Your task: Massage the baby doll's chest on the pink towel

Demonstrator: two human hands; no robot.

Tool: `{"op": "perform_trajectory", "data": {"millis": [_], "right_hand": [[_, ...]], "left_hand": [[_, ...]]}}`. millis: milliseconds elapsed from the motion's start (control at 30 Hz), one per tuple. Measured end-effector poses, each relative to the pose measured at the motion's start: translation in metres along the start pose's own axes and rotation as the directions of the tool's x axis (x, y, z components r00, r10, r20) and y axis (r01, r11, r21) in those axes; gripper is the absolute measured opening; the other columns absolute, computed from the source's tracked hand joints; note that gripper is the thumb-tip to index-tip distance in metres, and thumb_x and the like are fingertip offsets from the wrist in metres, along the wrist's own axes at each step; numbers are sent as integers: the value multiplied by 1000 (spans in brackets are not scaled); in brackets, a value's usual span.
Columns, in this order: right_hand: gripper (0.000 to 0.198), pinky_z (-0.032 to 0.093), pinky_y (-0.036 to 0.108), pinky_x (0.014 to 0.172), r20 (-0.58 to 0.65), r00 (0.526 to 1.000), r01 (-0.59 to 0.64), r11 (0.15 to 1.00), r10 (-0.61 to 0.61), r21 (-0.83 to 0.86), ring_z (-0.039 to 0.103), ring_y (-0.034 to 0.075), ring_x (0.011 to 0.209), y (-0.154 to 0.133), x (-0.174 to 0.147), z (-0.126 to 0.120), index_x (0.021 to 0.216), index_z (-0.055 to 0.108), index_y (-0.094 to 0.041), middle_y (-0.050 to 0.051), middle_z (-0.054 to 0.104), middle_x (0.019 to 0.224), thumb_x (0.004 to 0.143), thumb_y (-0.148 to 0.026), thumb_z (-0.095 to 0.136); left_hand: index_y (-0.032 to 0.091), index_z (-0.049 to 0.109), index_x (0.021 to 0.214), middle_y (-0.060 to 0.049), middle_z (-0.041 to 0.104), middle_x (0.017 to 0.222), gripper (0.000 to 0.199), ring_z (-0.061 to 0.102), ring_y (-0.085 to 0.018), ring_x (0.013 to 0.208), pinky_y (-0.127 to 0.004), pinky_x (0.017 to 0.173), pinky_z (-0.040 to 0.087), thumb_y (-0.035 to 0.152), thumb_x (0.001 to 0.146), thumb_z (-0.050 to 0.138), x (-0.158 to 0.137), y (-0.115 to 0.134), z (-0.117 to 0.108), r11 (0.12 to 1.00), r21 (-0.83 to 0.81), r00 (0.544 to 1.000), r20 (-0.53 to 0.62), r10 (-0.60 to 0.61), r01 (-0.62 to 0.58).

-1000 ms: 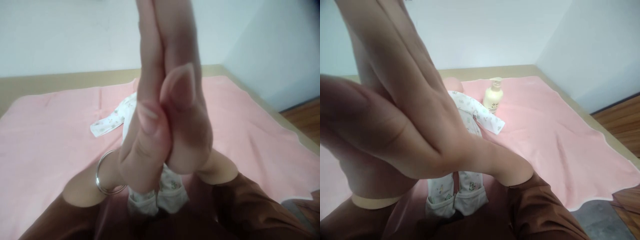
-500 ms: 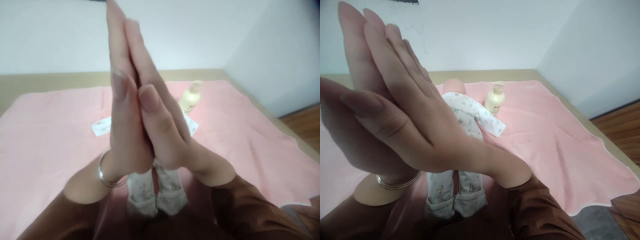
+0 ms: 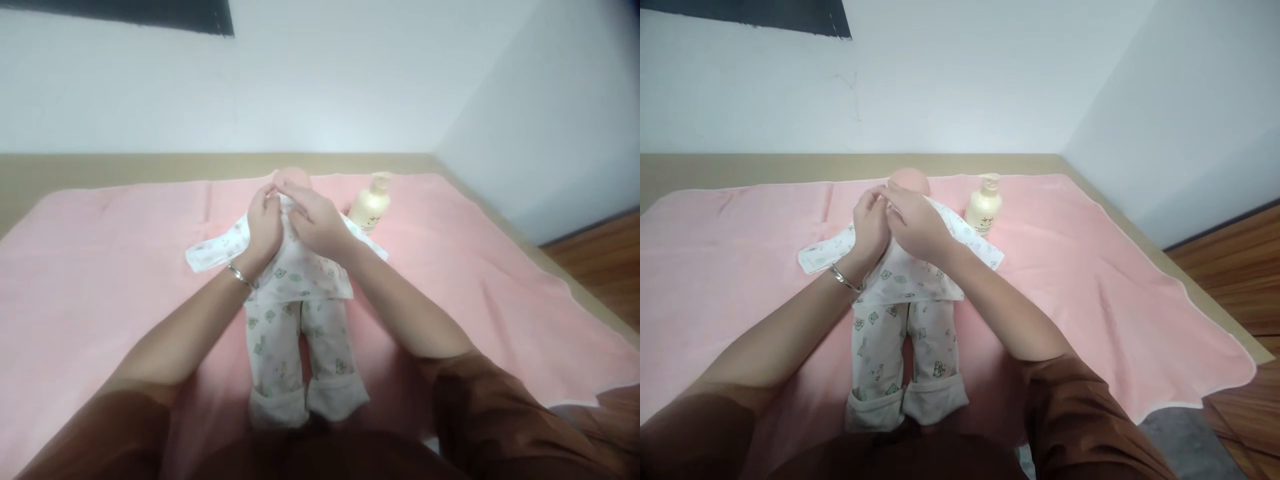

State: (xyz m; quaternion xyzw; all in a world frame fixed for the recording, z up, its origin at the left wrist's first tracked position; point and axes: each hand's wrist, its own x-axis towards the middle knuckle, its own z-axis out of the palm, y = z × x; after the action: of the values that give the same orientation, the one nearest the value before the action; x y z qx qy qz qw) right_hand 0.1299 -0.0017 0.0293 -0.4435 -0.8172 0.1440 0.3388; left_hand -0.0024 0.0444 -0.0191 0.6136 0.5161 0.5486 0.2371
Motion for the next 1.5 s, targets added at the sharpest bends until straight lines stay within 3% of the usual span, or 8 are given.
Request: {"op": "perform_trajectory", "data": {"millis": [133, 267, 367, 667, 1000, 1333, 1400, 1500], "right_hand": [[52, 26, 49, 129, 118, 989, -71, 989, 87, -133, 35, 28, 151, 35, 5, 28, 143, 52, -7, 15, 46, 156, 93, -13, 36], [50, 22, 59, 127, 169, 984, -22, 987, 50, -162, 28, 31, 154, 53, 8, 37, 145, 51, -13, 13, 37, 162, 99, -23, 34], [53, 23, 58, 126, 149, 987, -33, 988, 56, -152, 29, 30, 153, 60, 9, 36, 150, 46, -15, 11, 37, 162, 100, -30, 36], [55, 22, 57, 126, 68, 989, -113, 966, 132, -231, 30, 35, 152, 56, 3, 45, 150, 47, -13, 13, 38, 162, 98, -30, 37], [56, 22, 55, 127, 60, 988, -121, 964, 139, -238, 31, 32, 152, 56, 1, 45, 150, 46, -13, 12, 37, 162, 98, -26, 36], [56, 19, 58, 127, 127, 990, -27, 977, 55, -213, 29, 30, 154, 69, 2, 35, 151, 45, -16, 12, 34, 163, 100, -38, 37], [56, 18, 61, 125, 96, 989, -90, 968, 115, -236, 31, 31, 153, 73, 3, 31, 151, 44, -13, 16, 37, 161, 102, -38, 32], [60, 21, 65, 122, 13, 953, -285, 909, 303, -303, 35, 38, 149, 68, 1, 32, 148, 43, -2, 27, 41, 156, 102, -39, 30]], "left_hand": [[19, 66, 115, -7, 68, 130, 35, 61, -22, 126, -40, 115, 47, 15, 85, 48, -3, -10, 9, 996, 19, 996, 16, -90, 90], [19, 69, 110, -8, 72, 118, 33, 63, -24, 116, -43, 110, 48, 18, 86, 46, -4, -11, 7, 987, 158, 998, 57, 31, -40], [20, 69, 108, -8, 72, 113, 32, 62, -25, 113, -43, 107, 48, 20, 87, 46, -7, -14, 6, 963, 237, 991, 80, 110, -126], [21, 68, 103, -8, 71, 112, 29, 62, -25, 109, -42, 104, 49, 20, 84, 47, -9, -17, 7, 961, 252, 993, 69, 97, -111], [21, 67, 104, -8, 72, 114, 30, 62, -25, 112, -43, 106, 48, 19, 83, 46, -10, -17, 9, 960, 252, 992, 67, 108, -122], [21, 66, 108, -8, 71, 120, 33, 62, -24, 117, -43, 109, 48, 18, 87, 40, -12, -25, 10, 980, 190, 998, -7, 63, -60], [21, 66, 108, -8, 71, 121, 33, 62, -24, 118, -44, 109, 48, 19, 88, 40, -12, -27, 11, 989, 147, 998, -52, 22, -15], [21, 67, 106, -7, 72, 119, 29, 63, -24, 116, -44, 108, 48, 22, 90, 42, -11, -28, 13, 994, 107, 997, -76, -14, 22]]}}
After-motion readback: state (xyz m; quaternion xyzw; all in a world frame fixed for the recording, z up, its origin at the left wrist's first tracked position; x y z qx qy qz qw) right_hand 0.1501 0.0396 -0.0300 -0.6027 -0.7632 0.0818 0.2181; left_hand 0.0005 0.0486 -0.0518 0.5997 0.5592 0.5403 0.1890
